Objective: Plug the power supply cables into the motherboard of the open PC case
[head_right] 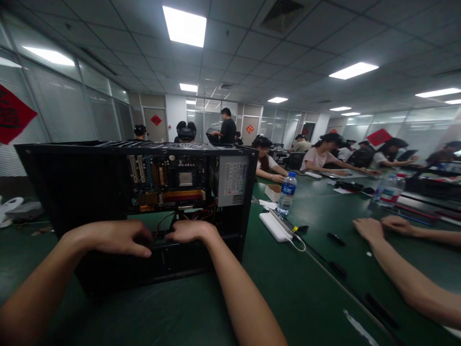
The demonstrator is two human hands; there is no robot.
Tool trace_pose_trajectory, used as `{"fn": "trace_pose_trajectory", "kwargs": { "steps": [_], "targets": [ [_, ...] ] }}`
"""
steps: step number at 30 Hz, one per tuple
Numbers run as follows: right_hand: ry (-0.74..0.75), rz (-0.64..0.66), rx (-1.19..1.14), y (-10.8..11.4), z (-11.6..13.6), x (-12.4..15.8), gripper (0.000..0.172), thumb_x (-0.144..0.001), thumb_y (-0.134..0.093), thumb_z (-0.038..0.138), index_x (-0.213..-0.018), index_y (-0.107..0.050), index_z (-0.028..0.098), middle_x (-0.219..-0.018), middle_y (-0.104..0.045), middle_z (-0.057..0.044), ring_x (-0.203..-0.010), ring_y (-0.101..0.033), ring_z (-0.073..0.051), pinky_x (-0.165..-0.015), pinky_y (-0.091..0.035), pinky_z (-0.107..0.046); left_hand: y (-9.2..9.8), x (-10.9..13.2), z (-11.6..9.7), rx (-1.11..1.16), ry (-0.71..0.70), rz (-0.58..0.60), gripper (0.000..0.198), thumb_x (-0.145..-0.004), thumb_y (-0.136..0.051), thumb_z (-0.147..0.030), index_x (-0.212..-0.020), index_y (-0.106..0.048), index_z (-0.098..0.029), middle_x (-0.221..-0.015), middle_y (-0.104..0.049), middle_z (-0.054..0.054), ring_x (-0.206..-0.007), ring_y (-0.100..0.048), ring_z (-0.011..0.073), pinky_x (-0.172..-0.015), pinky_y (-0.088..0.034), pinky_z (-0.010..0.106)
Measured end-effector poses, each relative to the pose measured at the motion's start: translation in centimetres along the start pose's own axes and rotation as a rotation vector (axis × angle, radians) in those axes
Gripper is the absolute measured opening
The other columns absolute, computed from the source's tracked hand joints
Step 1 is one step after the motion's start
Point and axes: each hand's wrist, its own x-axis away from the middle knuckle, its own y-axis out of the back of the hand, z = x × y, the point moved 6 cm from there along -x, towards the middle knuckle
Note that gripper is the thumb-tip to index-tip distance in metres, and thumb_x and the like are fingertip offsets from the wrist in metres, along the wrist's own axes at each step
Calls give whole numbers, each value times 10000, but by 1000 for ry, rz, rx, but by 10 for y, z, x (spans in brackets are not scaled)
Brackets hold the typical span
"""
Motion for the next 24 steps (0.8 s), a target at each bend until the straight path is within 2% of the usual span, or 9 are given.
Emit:
{"fn": "trace_pose_trajectory", "kwargs": {
  "steps": [3, 5, 7, 11, 13, 16, 20, 22, 24],
  "targets": [
    [41, -134, -284, 21, 6, 9, 261, -971, -493, 288, -1131, -632, 135, -701, -673, -11, -623, -631, -140, -576, -468, -222, 18, 15, 0, 38, -50, -209, 512, -888, -510, -594, -1220, -701, -254, -1200, -726, 55, -1056, -677, 246, -895, -511, 298],
    [52, -345, -550, 46, 13, 21, 285, -998, -453, 336, -1178, -563, 145, -580, -561, 51, -504, -560, -116, -514, -443, -213, 31, 27, -7, 37, -80, -353, 536, -896, -513, -603, -1282, -657, -261, -1275, -691, 52, -1131, -649, 252, -955, -496, 311],
    [147, -529, -764, 68, 31, 34, 292, -1002, -450, 377, -1187, -519, 162, -543, -480, 88, -469, -525, -109, -511, -452, -219, 42, 36, -25, 50, -148, -459, 527, -895, -539, -581, -1301, -634, -259, -1296, -679, 47, -1157, -636, 255, -991, -488, 327],
    [444, -648, -938, 94, 80, 60, 371, -958, -533, 475, -1188, -496, 186, -567, -464, 98, -495, -525, -104, -544, -467, -229, 53, 42, -71, 95, -333, -517, 343, -916, -556, -457, -1135, -689, -229, -1150, -731, 38, -1005, -687, 232, -916, -531, 325],
    [483, -655, -933, 98, 92, 72, 376, -943, -564, 472, -1193, -497, 199, -597, -492, 86, -523, -533, -107, -560, -472, -235, 54, 42, -83, 85, -380, -537, 257, -922, -550, -392, -1008, -712, -212, -1078, -745, 36, -947, -695, 219, -887, -543, 316],
    [499, -607, -902, 101, 94, 88, 352, -955, -562, 430, -1210, -492, 198, -641, -553, 64, -602, -587, -120, -624, -508, -251, 58, 49, -80, 59, -423, -615, 253, -923, -564, -393, -1019, -726, -223, -1091, -742, 41, -970, -691, 219, -894, -549, 321],
    [497, -515, -853, 106, 83, 103, 295, -983, -537, 395, -1185, -499, 182, -783, -681, -2, -790, -678, -147, -764, -561, -296, 68, 72, -65, 182, -436, -830, 262, -899, -610, -396, -1046, -754, -234, -1040, -759, 48, -940, -707, 224, -873, -572, 332],
    [470, -472, -820, 108, 78, 107, 286, -967, -575, 394, -1149, -523, 179, -842, -711, -26, -841, -699, -162, -783, -575, -310, 71, 84, -66, 299, -449, -938, 227, -886, -632, -380, -973, -769, -222, -961, -769, 44, -882, -717, 219, -837, -588, 324],
    [446, -454, -787, 110, 74, 112, 279, -949, -610, 388, -1122, -554, 176, -874, -724, -38, -852, -709, -170, -782, -586, -315, 69, 90, -73, 368, -465, -984, 191, -872, -656, -361, -900, -768, -208, -909, -770, 41, -850, -722, 215, -806, -599, 312]
  ]
}}
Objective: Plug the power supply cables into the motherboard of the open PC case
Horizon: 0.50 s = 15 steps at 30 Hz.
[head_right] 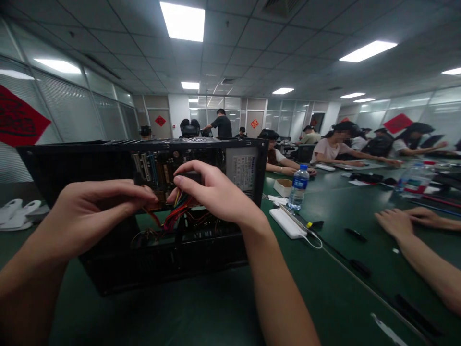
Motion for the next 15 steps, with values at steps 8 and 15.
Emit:
{"fn": "trace_pose_trajectory", "kwargs": {
  "steps": [8, 15],
  "targets": [
    [57, 29, 209, 7, 15, 10, 285, -897, -673, 302, -1141, -657, 155, -1051, -718, -71, -987, -694, -195, -876, -569, -338, -19, -1, -7, 276, 43, -17, 215, -845, -711, -320, -987, -645, -173, -848, -750, 45, -796, -744, 200, -724, -628, 281],
    [77, 65, 253, 0, 18, 11, 433, -893, -669, 275, -1305, -575, 182, -1175, -668, -88, -1077, -654, -212, -931, -550, -371, -25, -2, 3, 308, 165, 39, 540, -867, -695, -390, -1355, -575, -191, -928, -781, 68, -872, -754, 239, -781, -635, 328]
  ]
}}
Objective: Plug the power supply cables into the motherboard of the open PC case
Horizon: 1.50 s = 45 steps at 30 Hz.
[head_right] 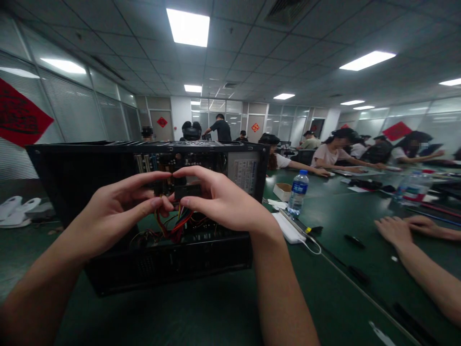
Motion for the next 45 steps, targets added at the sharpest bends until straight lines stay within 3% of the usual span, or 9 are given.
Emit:
{"fn": "trace_pose_trajectory", "kwargs": {
  "steps": [8, 11, 20, 31, 36, 41, 45],
  "targets": [
    [-37, -63, 22, 4, -6, 1, 335, -872, -702, 309, -1163, -625, 165, -926, -692, -44, -848, -670, -177, -719, -566, -292, 4, 0, 2, -28, 10, 40, 529, -882, -671, -427, -1360, -618, -207, -1021, -785, 77, -988, -734, 262, -910, -602, 388],
    [-29, -89, -10, 3, -5, -2, 322, -850, -723, 316, -1119, -659, 150, -931, -708, -51, -846, -684, -179, -727, -570, -299, 4, 0, 1, -67, 2, 58, 523, -882, -662, -441, -1354, -629, -217, -1075, -776, 77, -1015, -725, 274, -926, -595, 401],
    [-1, -165, -59, 1, -9, -7, 345, -789, -774, 347, -1075, -715, 163, -970, -737, -54, -882, -703, -193, -782, -590, -331, 1, -1, -4, -196, -110, -36, 478, -893, -654, -411, -1324, -654, -203, -1165, -750, 88, -1004, -722, 271, -868, -619, 368],
    [11, -276, -90, 0, -22, -16, 397, -811, -759, 373, -1151, -676, 185, -863, -712, -25, -780, -683, -163, -709, -584, -301, 0, -5, 8, -84, -162, -163, 501, -875, -682, -414, -1319, -654, -182, -986, -792, 75, -821, -752, 212, -783, -639, 322],
    [-6, -247, -124, -2, -25, -16, 436, -813, -753, 374, -1200, -671, 190, -915, -727, -36, -817, -694, -178, -728, -594, -321, 0, -6, 11, -152, -232, -184, 479, -874, -681, -413, -1293, -674, -181, -968, -795, 62, -800, -752, 201, -787, -635, 313],
    [-30, -200, -98, -3, -24, -14, 499, -821, -746, 362, -1279, -650, 189, -952, -731, -37, -852, -693, -192, -744, -592, -327, 4, -7, 8, -290, -305, -121, 479, -873, -685, -387, -1315, -657, -208, -978, -792, 59, -794, -742, 186, -785, -608, 275],
    [-39, -52, -53, -10, -23, -13, 543, -849, -721, 328, -1355, -598, 174, -1064, -721, -60, -905, -679, -193, -772, -583, -325, 5, -6, 6, -377, -320, 64, 564, -858, -698, -395, -1387, -588, -236, -1072, -769, 67, -855, -728, 187, -785, -586, 262]
  ]
}}
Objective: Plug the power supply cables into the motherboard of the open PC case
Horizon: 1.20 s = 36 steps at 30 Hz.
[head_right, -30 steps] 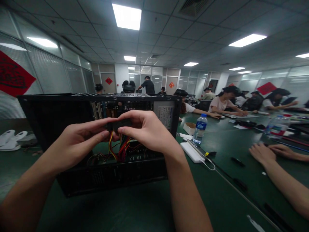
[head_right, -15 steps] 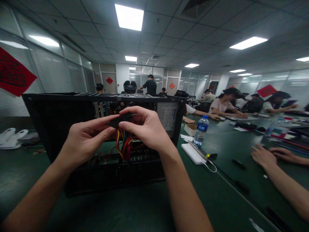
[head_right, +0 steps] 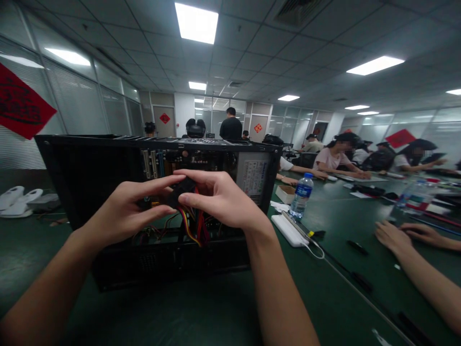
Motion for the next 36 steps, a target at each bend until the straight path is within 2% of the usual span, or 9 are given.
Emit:
{"fn": "trace_pose_trajectory", "kwargs": {
  "steps": [4, 8, 14, 17, 21, 23, 27, 31, 36],
  "targets": [
    [-10, 126, 49, -8, -3, 3, 729, -880, -696, 298, -1529, -377, 209, -1101, -703, -56, -912, -662, -172, -775, -573, -295, 1, 3, 0, 3, -21, 137, 656, -841, -711, -399, -1447, -510, -249, -1087, -753, 67, -941, -717, 208, -839, -574, 289],
    [-4, 205, 62, -16, -7, 4, 842, -896, -682, 313, -1590, -212, 234, -1154, -683, -63, -981, -656, -178, -826, -565, -288, -1, 4, -2, -8, -38, 221, 613, -808, -742, -390, -1384, -573, -266, -1176, -723, 80, -1023, -696, 240, -901, -564, 346],
    [93, 238, 147, -18, -10, 1, 696, -950, -606, 289, -1561, -280, 218, -1232, -661, -81, -1061, -647, -171, -911, -547, -301, 2, 3, -7, -67, -99, 239, 506, -821, -738, -400, -1292, -628, -251, -1269, -668, 91, -1144, -644, 262, -993, -522, 365],
    [182, 82, 363, -13, -19, -3, 521, -1005, -473, 225, -1516, -371, 223, -1183, -678, -78, -1047, -654, -177, -928, -555, -351, 6, 3, -4, -97, -103, 200, 479, -835, -726, -394, -1275, -630, -234, -1284, -644, 101, -1152, -632, 254, -994, -523, 356],
    [463, -145, 796, -16, -25, 4, 463, -992, -453, 154, -1439, -497, 267, -1364, -577, -111, -1256, -554, -237, -1063, -493, -479, 9, 3, 7, -122, -88, 172, 511, -832, -726, -409, -1290, -612, -214, -1273, -650, 112, -1162, -621, 264, -1012, -512, 389],
    [584, -159, 943, -24, -30, 10, 406, -983, -499, 176, -1354, -588, 316, -1391, -563, -83, -1310, -509, -250, -1105, -463, -497, 6, 2, 13, -118, -86, 178, 517, -838, -717, -413, -1301, -604, -214, -1271, -657, 112, -1162, -623, 261, -1010, -510, 384],
    [737, -84, 1018, -33, -36, 19, 305, -961, -572, 206, -1221, -688, 313, -1240, -660, -64, -1218, -581, -237, -1063, -516, -446, -7, 1, 28, -60, -52, 250, 535, -858, -692, -404, -1345, -576, -213, -1287, -667, 111, -1161, -640, 253, -1003, -516, 371],
    [748, -84, 1046, -32, -38, 16, 275, -984, -524, 199, -1188, -704, 239, -1163, -687, -98, -1111, -625, -237, -976, -557, -429, -16, 0, 42, -66, 5, 255, 557, -882, -659, -397, -1394, -536, -213, -1355, -635, 117, -1223, -616, 257, -1040, -504, 400],
    [553, -143, 1230, -30, -52, 3, 288, -1014, -449, 218, -1138, -704, 169, -1149, -689, -142, -1000, -633, -242, -807, -584, -365, -19, -6, 42, -222, -44, 126, 453, -909, -627, -338, -1334, -569, -189, -1310, -646, 118, -1200, -623, 252, -1034, -513, 409]
  ]
}}
